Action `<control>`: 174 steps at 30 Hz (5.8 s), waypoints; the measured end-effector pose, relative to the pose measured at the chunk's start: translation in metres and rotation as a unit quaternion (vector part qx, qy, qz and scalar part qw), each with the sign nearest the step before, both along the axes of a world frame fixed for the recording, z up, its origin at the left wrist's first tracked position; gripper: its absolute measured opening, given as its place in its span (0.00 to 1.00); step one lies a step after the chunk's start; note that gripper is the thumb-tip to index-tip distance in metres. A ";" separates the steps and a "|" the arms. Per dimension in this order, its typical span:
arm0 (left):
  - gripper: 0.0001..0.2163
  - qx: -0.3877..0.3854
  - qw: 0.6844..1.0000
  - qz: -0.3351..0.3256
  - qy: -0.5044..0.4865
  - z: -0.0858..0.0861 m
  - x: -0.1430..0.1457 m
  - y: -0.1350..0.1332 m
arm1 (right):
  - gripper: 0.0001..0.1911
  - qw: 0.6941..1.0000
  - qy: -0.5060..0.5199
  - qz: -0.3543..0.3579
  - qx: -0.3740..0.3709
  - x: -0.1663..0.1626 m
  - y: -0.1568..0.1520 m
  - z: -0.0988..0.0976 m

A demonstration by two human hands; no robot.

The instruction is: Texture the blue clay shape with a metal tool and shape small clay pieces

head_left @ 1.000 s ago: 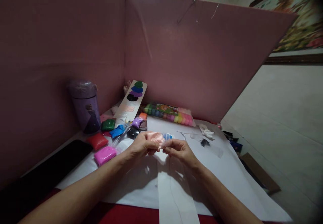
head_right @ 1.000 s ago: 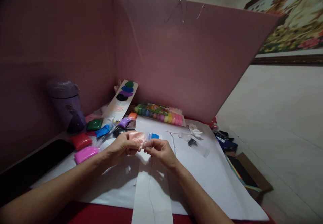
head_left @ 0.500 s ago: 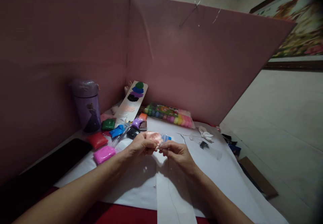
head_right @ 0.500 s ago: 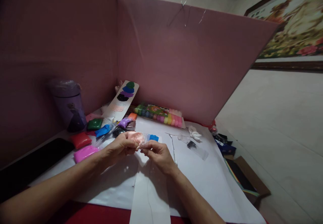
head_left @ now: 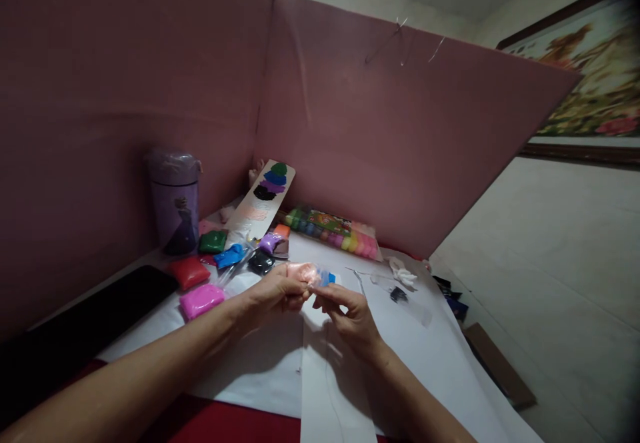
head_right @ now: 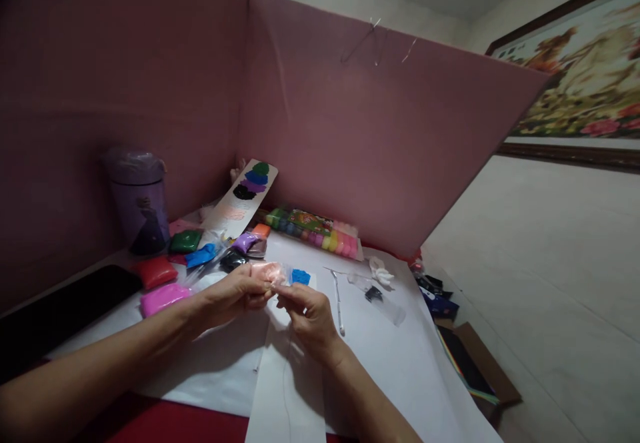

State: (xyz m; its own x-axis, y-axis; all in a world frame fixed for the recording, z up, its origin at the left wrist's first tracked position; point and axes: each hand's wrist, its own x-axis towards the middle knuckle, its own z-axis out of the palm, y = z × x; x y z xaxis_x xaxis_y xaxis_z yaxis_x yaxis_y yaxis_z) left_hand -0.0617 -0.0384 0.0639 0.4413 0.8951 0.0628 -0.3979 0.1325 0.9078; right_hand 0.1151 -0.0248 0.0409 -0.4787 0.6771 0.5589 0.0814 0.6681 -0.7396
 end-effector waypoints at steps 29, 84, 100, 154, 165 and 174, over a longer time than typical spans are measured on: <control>0.06 -0.036 0.998 -0.027 -0.037 -0.005 0.005 0.001 | 0.12 0.988 0.053 -0.139 -0.051 0.000 -0.003 0.008; 0.17 -0.031 0.985 0.153 0.080 -0.018 0.027 -0.002 | 0.07 0.989 -0.099 -0.111 -0.002 -0.001 -0.009 0.004; 0.15 -0.005 0.978 0.201 0.051 -0.023 0.018 0.000 | 0.09 0.991 -0.044 -0.095 -0.088 -0.002 -0.006 0.006; 0.19 -0.015 0.987 0.151 0.057 -0.031 0.017 0.006 | 0.11 0.975 0.048 -0.117 -0.183 -0.002 0.001 0.010; 0.17 -0.004 0.990 0.135 0.051 -0.036 0.016 0.006 | 0.08 0.974 -0.050 -0.212 -0.056 -0.005 -0.008 0.015; 0.16 -0.023 0.993 0.108 0.031 -0.026 0.017 -0.001 | 0.05 0.981 -0.072 -0.168 -0.061 -0.002 -0.006 0.015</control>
State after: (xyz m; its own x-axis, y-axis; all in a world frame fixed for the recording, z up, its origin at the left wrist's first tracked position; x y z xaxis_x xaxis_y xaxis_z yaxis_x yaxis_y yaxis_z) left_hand -0.0451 -0.0393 0.0381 0.2405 0.9706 -0.0019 -0.3648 0.0922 0.9265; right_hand 0.1135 -0.0312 0.0555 -0.2854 0.8677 0.4069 0.3902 0.4930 -0.7776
